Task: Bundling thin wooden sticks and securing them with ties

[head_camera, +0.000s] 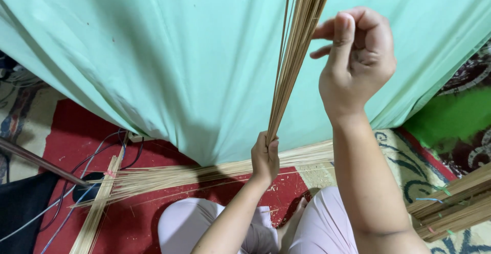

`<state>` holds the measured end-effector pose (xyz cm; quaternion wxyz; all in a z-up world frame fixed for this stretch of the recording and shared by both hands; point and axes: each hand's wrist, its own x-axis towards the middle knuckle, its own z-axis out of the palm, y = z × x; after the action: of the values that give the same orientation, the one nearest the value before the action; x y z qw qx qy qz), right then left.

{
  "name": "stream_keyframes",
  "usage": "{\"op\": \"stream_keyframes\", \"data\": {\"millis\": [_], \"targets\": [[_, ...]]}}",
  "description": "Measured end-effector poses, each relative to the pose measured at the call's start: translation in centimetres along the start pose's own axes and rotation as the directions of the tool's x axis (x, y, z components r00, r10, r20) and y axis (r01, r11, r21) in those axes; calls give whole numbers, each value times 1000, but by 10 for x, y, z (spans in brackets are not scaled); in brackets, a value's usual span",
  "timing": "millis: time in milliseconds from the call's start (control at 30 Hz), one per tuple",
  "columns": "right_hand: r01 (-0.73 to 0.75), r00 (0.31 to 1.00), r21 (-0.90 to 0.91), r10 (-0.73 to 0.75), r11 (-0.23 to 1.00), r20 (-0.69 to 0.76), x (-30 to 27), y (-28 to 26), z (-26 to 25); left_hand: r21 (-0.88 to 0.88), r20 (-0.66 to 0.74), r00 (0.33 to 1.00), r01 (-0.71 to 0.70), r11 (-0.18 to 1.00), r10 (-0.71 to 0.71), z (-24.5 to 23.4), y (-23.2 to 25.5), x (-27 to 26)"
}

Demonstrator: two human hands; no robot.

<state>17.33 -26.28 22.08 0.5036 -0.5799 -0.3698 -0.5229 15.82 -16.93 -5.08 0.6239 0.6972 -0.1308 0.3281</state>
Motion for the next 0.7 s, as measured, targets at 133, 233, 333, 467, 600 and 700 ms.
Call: {"op": "stream_keyframes", "data": {"millis": [133,233,333,467,600,700], "targets": [[-197,978,203,207,959,-26,7,4,-14,-26,-18,1000,10,1000,-11,-1,4,4],[-212,957,408,274,888,-97,19,5,-29,-26,-18,999,26,999,-27,-2,4,6],[-211,924,506,339,836,-175,31,12,-47,-10,-31,999,34,999,-34,-1,1,6],[-206,978,249,192,946,80,44,24,-42,87,-22,999,29,996,-27,-2,1,2],[-477,878,561,397,677,268,38,31,-30,133,-21,1000,15,991,-12,3,-3,-1],[-366,931,467,315,805,186,37,27,-19,61,-16,999,34,998,-33,5,4,1]]}}
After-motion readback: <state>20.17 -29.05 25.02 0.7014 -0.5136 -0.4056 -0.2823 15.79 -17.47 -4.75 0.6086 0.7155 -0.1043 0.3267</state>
